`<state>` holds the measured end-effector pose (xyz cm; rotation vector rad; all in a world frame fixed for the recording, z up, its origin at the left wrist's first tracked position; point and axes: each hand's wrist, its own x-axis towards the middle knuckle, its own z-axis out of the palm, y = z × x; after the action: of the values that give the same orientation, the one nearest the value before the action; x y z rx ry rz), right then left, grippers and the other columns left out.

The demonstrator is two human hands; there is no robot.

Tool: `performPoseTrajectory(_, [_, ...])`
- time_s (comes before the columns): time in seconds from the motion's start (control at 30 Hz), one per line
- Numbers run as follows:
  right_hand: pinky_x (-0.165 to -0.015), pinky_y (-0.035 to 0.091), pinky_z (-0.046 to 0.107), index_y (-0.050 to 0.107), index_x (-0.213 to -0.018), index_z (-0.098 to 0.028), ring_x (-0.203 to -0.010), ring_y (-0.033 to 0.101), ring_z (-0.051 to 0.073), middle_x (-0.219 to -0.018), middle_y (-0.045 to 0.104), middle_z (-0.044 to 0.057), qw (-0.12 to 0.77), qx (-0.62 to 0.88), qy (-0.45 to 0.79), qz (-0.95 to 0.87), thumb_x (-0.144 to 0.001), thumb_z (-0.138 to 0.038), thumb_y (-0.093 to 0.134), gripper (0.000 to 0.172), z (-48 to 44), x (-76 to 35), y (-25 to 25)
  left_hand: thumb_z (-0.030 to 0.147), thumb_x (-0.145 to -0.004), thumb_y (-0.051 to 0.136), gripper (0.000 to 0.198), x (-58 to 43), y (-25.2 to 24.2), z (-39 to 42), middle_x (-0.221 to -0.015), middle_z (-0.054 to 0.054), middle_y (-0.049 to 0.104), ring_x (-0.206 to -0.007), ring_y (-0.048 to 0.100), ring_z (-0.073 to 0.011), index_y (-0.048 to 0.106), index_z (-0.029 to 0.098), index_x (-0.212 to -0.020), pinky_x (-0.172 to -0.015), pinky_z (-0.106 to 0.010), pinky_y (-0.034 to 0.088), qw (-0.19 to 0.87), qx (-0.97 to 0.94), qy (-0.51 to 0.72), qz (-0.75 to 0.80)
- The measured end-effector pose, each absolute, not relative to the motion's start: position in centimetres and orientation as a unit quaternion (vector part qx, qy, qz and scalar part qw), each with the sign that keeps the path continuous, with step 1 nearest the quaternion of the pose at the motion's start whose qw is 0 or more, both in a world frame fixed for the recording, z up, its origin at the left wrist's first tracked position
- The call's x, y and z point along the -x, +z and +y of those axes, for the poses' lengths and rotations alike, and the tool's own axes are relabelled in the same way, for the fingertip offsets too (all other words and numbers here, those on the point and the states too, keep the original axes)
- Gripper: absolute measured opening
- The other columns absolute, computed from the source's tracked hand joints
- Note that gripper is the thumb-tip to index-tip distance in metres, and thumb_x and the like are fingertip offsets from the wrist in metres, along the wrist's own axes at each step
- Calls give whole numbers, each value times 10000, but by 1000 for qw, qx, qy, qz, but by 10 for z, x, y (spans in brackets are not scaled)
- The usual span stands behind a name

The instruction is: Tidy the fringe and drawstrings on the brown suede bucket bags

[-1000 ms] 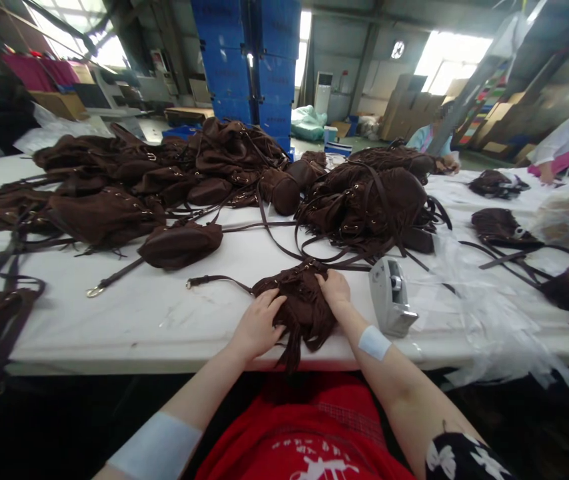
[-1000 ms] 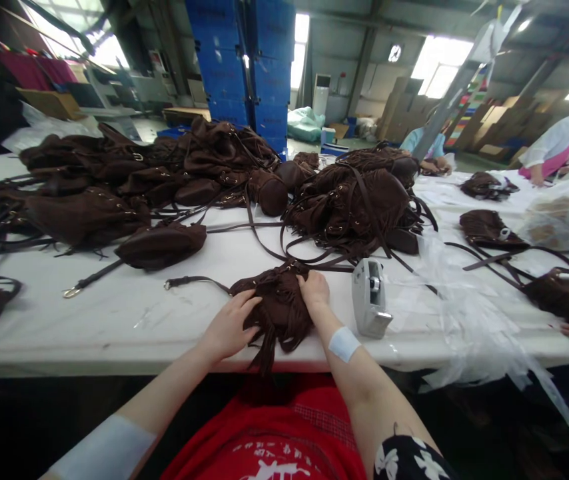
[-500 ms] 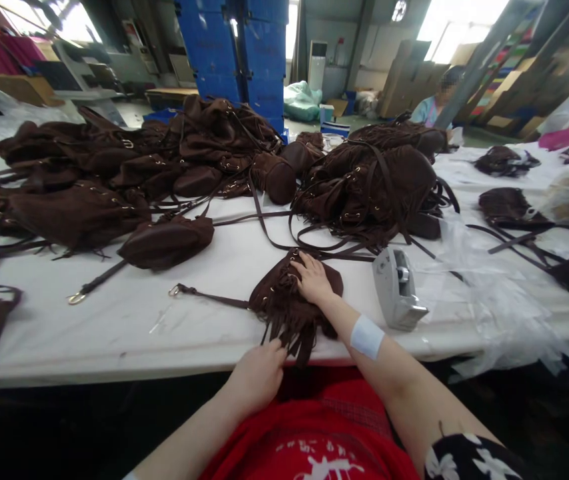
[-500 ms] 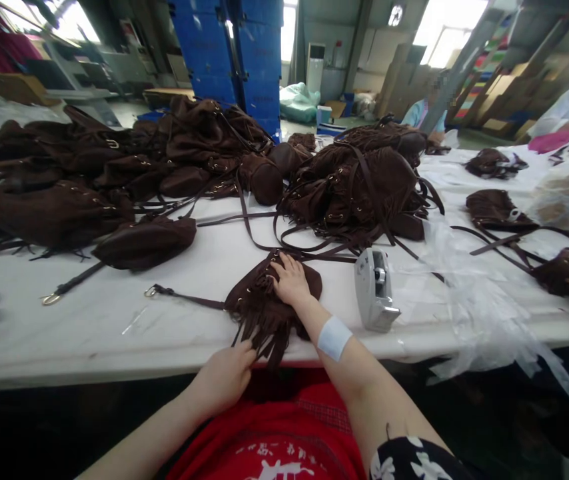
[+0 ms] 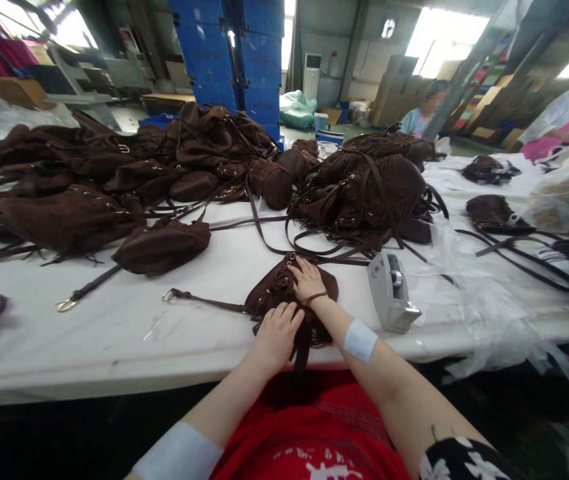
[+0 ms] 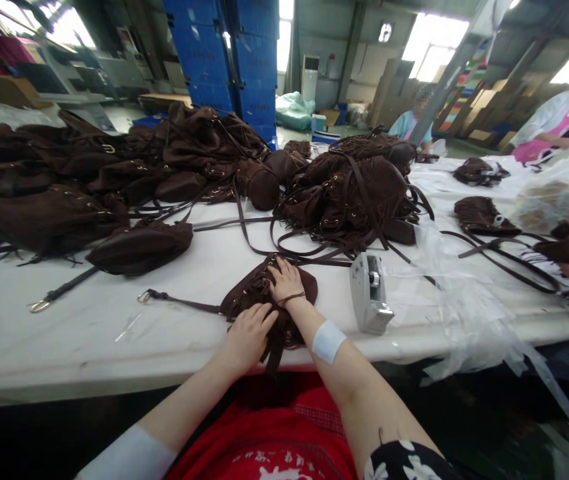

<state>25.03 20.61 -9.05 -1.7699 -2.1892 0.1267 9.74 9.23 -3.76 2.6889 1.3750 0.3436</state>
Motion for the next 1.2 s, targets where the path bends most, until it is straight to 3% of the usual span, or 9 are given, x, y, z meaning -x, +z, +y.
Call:
performPoseTrajectory(0.13, [-1125, 237, 428, 506, -1361, -250, -1389, 276, 254, -1544, 294, 73, 159, 614, 39, -772, -931, -370, 465, 448, 204, -251, -89, 124, -901, 398, 239, -117, -46, 103, -1087, -93, 604, -1027, 538, -245, 582, 179, -1044, -835, -367, 487, 37, -888, 63, 454])
performPoseTrajectory(0.3, [-1125, 238, 438, 504, -1361, -234, -1387, 280, 261, -1540, 299, 80, 165, 608, 28, -776, -936, -352, 457, 444, 204, -252, -90, 67, -851, 377, 259, -107, -52, 70, -965, -88, 613, -842, 604, -219, 568, 169, -995, -721, -343, 509, 128, -879, -10, 459])
performPoseTrajectory(0.73, [-1120, 251, 434, 499, -1371, -247, -1356, 335, 262, -1536, 300, 93, 166, 578, 70, -796, -933, -477, 468, 496, 207, -250, -90, 61, -775, 422, 208, -47, -6, 12, -933, -48, 643, -873, 590, -190, 573, 196, -823, -821, -318, 503, 237, -882, -22, 408])
performPoseTrajectory(0.87, [-1118, 244, 433, 483, -1386, -241, -1351, 340, 282, -1547, 271, 106, 152, 615, 61, -771, -919, -401, 514, 495, 214, -250, -93, 50, -703, 462, 250, -32, -23, -16, -928, -19, 649, -831, 607, -161, 578, 215, -851, -787, -264, 525, 322, -866, -23, 381])
performPoseTrajectory(0.93, [-1122, 233, 432, 473, -1393, -243, -1358, 331, 283, -1553, 261, 106, 146, 621, 59, -768, -917, -364, 518, 493, 217, -250, -94, 36, -706, 454, 339, -19, -34, -24, -1017, -22, 659, -916, 618, -163, 597, 226, -948, -848, -265, 524, 326, -855, 0, 403])
performPoseTrajectory(1.1, [-1130, 218, 430, 463, -1400, -253, -1361, 333, 278, -1556, 254, 100, 153, 620, 54, -768, -947, -424, 457, 484, 217, -250, -95, 168, -886, 423, 364, -13, -32, 29, -1314, -98, 541, -1217, 492, -222, 513, 202, -1237, -1065, -380, 413, 156, -833, 151, 509])
performPoseTrajectory(1.2, [-1130, 222, 419, 451, -1409, -249, -1372, 320, 266, -1554, 257, 103, 148, 620, 52, -769, -960, -401, 435, 474, 215, -251, -94, 238, -827, 565, 522, -35, -18, 95, -1406, -127, 441, -1303, 384, -274, 437, 166, -1327, -1113, -433, 347, 85, -839, 174, 508])
